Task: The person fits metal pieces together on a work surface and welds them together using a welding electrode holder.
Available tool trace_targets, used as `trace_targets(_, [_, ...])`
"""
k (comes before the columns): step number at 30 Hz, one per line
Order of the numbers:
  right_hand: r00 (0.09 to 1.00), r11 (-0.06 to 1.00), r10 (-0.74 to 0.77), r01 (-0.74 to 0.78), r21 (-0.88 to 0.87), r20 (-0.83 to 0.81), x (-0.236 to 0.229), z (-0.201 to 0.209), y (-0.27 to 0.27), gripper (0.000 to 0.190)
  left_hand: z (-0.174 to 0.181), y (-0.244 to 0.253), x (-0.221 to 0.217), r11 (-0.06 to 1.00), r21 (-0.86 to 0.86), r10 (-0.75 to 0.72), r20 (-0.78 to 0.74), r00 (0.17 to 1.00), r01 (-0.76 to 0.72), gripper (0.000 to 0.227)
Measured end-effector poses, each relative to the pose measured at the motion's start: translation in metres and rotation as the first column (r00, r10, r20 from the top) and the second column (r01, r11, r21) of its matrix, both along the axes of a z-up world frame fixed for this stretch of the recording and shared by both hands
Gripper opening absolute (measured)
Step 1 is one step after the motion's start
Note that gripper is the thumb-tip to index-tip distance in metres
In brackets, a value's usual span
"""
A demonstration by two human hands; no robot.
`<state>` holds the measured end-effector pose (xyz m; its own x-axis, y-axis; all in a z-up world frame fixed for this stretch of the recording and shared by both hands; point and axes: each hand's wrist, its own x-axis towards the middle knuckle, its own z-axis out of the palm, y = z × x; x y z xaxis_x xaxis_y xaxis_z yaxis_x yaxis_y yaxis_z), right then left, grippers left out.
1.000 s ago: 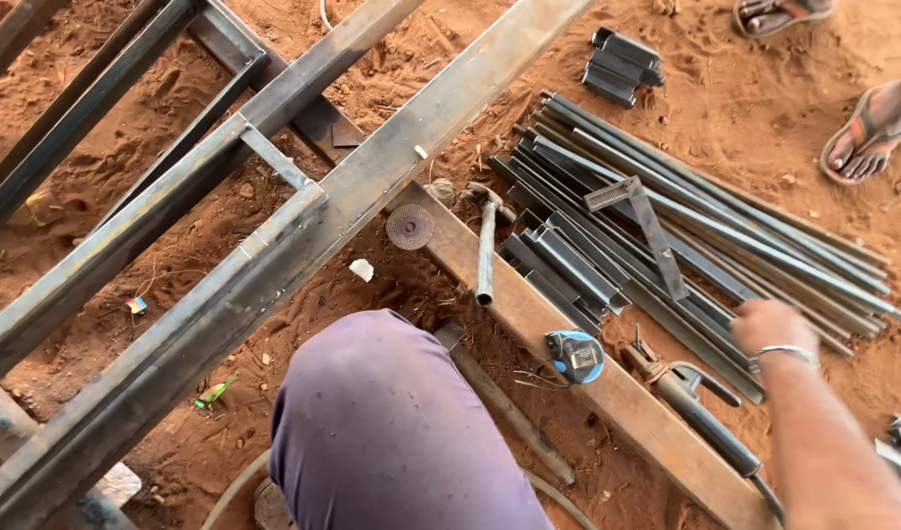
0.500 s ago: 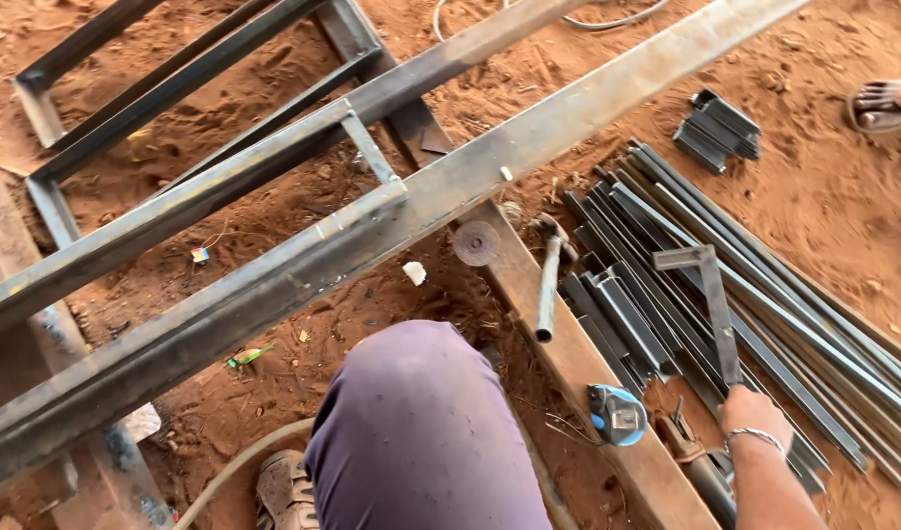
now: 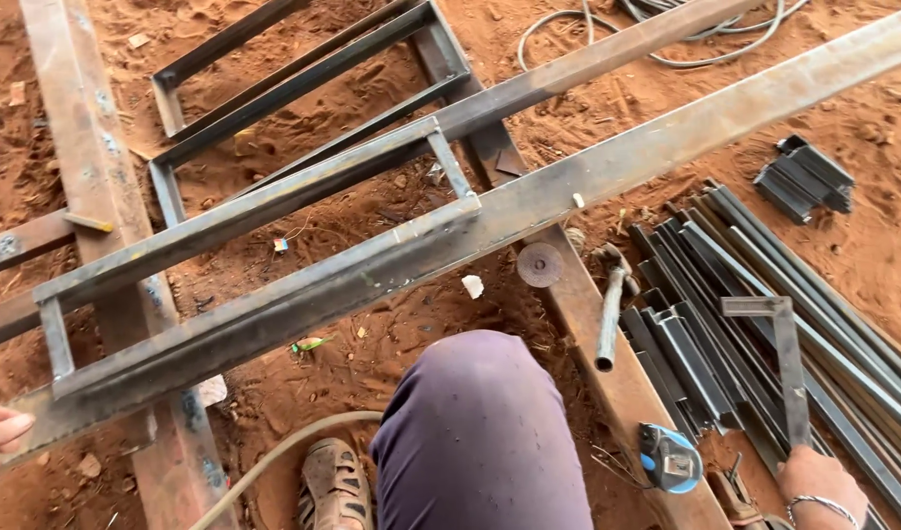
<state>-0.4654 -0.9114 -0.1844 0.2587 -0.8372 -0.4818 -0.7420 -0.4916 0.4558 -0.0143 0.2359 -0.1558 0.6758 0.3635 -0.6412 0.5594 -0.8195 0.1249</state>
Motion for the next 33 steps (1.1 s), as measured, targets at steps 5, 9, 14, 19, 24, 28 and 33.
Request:
trace_targets(5, [0.999, 0.998, -0.037, 0.036, -0.042, -0.024, -0.002, -0.024, -0.013, 0.043, 0.023, -0.008, -0.006, 0.993, -0.084, -0.076, 0.037, 0.996, 0.079, 0.049])
trace_targets(9, [0.992, 1.000, -0.018, 0.017, -0.013, -0.126, 0.011, -0.022, -0.017, 0.039, 0.008, 0.010, -0.008, 0.982, -0.085, -0.171, 0.003, 0.985, 0.171, 0.053])
trace_targets(14, [0.972, 0.993, 0.119, -0.115, 0.031, -0.203, 0.006, -0.032, -0.028, 0.031, -0.006, 0.017, -0.018, 0.989, -0.134, -0.052, 0.100, 0.994, 0.065, 0.053])
trace_targets(19, [0.967, 0.987, 0.160, -0.156, 0.035, -0.199, -0.009, -0.050, -0.034, 0.030, 0.013, 0.002, -0.012, 0.998, -0.020, -0.056, 0.019, 0.998, 0.057, 0.065])
trace_targets(24, [0.991, 0.990, 0.132, -0.133, -0.048, -0.040, -0.017, -0.051, -0.024, 0.031, 0.002, 0.003, -0.011, 0.996, -0.037, -0.077, 0.054, 0.996, 0.079, 0.066])
trace_targets(28, [0.988, 0.989, 0.136, -0.139, -0.044, -0.069, 0.009, -0.121, -0.043, 0.030, -0.018, 0.017, -0.013, 0.995, -0.083, -0.047, 0.081, 0.996, 0.054, 0.062])
trace_targets(33, [0.902, 0.900, 0.428, -0.420, 0.118, -0.059, -0.066, -0.171, -0.167, 0.028, 0.017, -0.005, -0.023, 0.991, -0.135, -0.005, 0.112, 0.994, 0.020, 0.066])
